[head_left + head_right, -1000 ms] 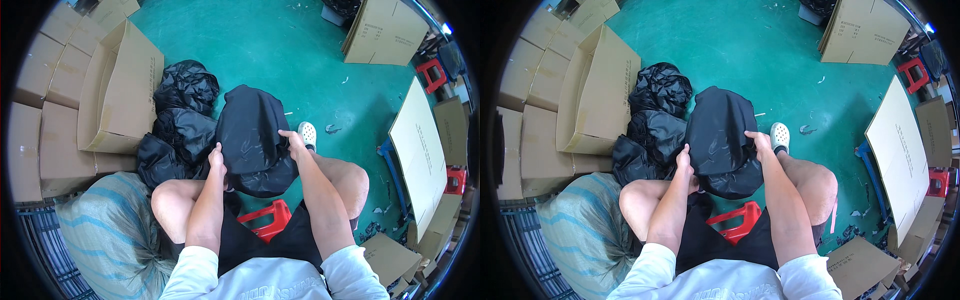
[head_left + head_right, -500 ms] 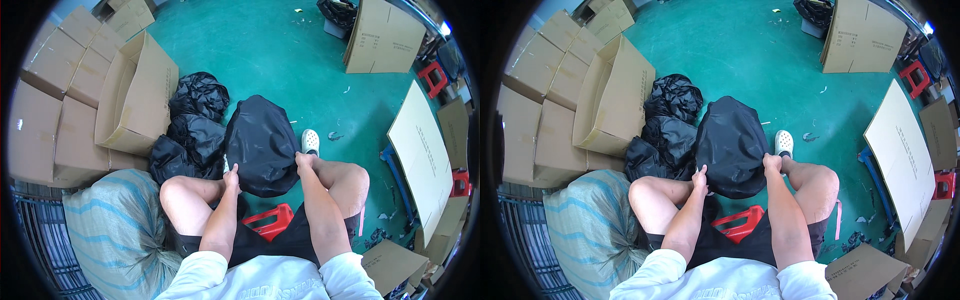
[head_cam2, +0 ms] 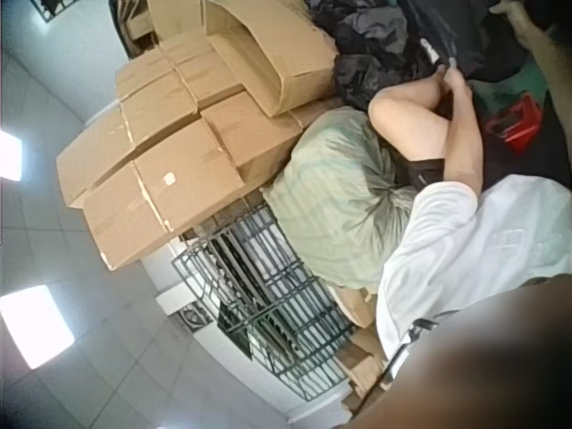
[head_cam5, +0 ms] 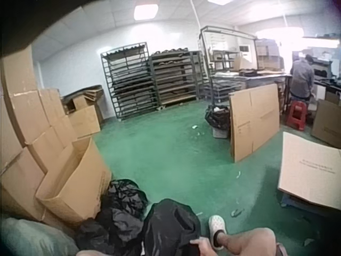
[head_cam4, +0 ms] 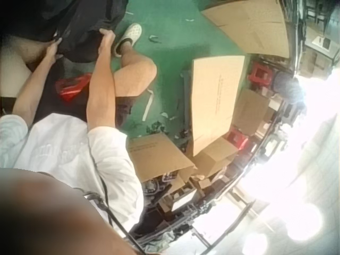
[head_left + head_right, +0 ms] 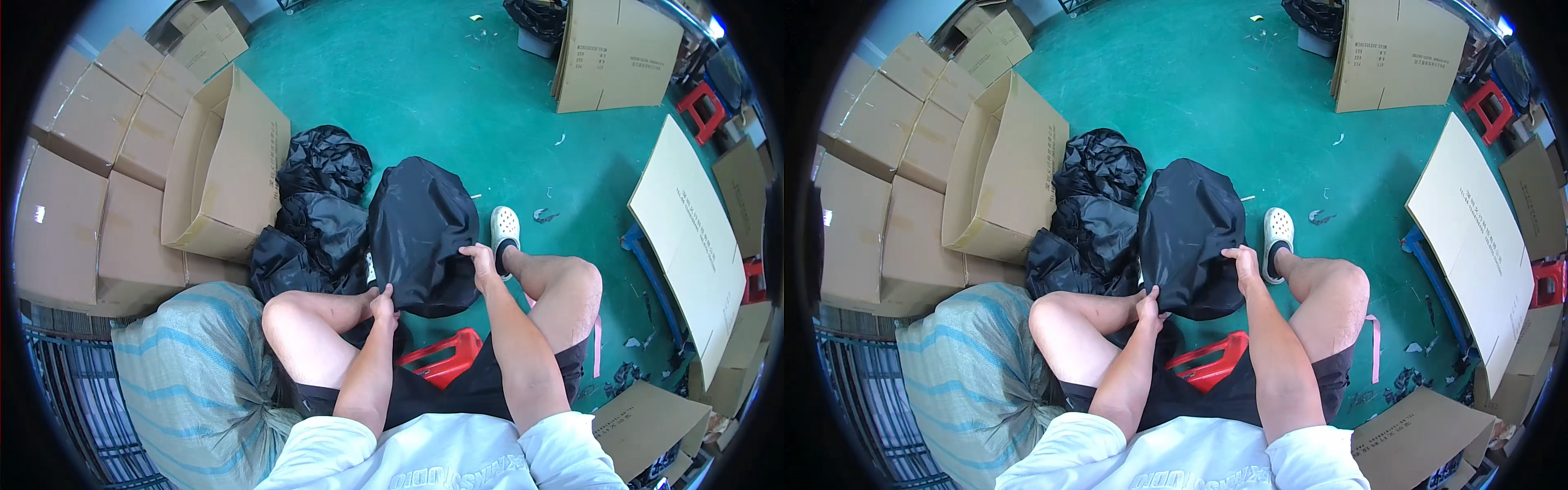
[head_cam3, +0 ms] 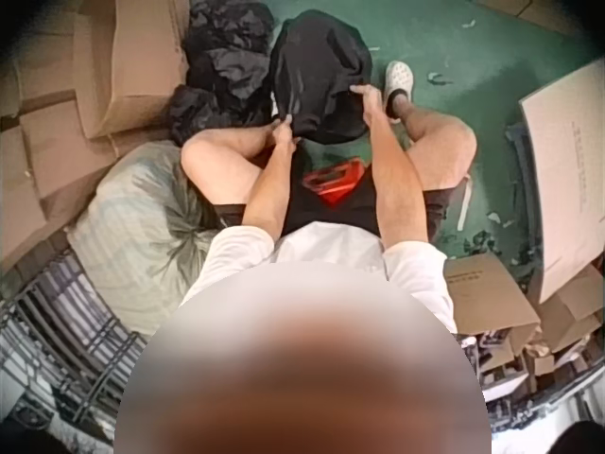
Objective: The person is unfolding and inspecting black fabric protective covers for products.
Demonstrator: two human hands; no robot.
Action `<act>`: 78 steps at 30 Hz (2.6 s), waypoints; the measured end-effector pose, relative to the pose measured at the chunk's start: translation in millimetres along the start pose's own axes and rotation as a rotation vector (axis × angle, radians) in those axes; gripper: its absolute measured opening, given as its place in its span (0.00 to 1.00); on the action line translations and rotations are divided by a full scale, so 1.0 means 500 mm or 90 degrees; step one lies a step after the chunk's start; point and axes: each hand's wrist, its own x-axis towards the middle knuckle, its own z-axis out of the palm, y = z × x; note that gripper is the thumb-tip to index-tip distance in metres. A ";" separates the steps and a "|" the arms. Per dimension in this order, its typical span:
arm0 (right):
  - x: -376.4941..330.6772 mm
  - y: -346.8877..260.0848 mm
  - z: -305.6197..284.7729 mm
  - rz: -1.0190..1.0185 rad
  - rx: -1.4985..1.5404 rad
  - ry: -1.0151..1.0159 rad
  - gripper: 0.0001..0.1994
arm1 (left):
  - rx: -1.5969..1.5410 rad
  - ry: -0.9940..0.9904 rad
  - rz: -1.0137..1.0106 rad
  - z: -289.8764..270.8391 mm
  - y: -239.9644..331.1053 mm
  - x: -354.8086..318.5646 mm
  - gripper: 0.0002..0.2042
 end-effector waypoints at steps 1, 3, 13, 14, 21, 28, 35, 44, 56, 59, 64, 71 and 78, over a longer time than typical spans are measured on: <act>-0.010 -0.001 0.014 -0.041 0.010 0.023 0.17 | -0.102 -0.008 -0.008 -0.005 0.000 -0.001 0.24; -0.023 -0.021 0.018 -0.063 -0.020 -0.113 0.15 | -0.239 -0.082 0.016 -0.011 -0.001 -0.013 0.26; 0.041 -0.007 0.003 -0.116 -0.082 0.200 0.20 | -0.156 -0.249 0.094 0.061 0.071 -0.123 0.16; 0.040 -0.007 -0.003 -0.054 -0.100 0.232 0.20 | -0.170 -0.162 0.050 0.057 0.071 -0.121 0.13; -0.006 0.060 -0.036 0.157 -0.204 0.356 0.20 | -0.128 -0.094 -0.160 0.034 -0.044 -0.062 0.12; -0.051 0.107 0.004 0.231 -0.107 0.458 0.23 | -0.440 0.043 -0.224 0.071 -0.117 -0.080 0.27; -0.069 0.128 0.024 0.271 -0.025 0.515 0.20 | -0.429 0.160 -0.251 0.075 -0.161 -0.037 0.28; 0.016 0.209 -0.012 0.233 0.063 0.542 0.18 | -0.302 0.177 -0.271 0.080 -0.202 0.044 0.20; 0.046 -0.048 0.044 -0.201 -0.372 0.563 0.16 | 0.383 0.234 0.779 0.169 0.207 0.084 0.21; 0.034 -0.248 0.093 -0.432 -0.367 0.040 0.11 | 0.681 0.026 0.870 0.260 0.293 0.049 0.33; -0.140 -0.444 0.119 -0.576 -0.449 -0.298 0.09 | 0.922 0.037 0.859 0.389 0.358 0.078 0.43; -0.180 -0.417 0.056 -0.493 -1.023 -0.369 0.18 | 0.989 0.049 0.708 0.465 0.367 0.137 0.40; -0.182 -0.386 0.098 -0.556 -0.952 -0.434 0.18 | 0.942 0.006 0.727 0.435 0.368 0.145 0.40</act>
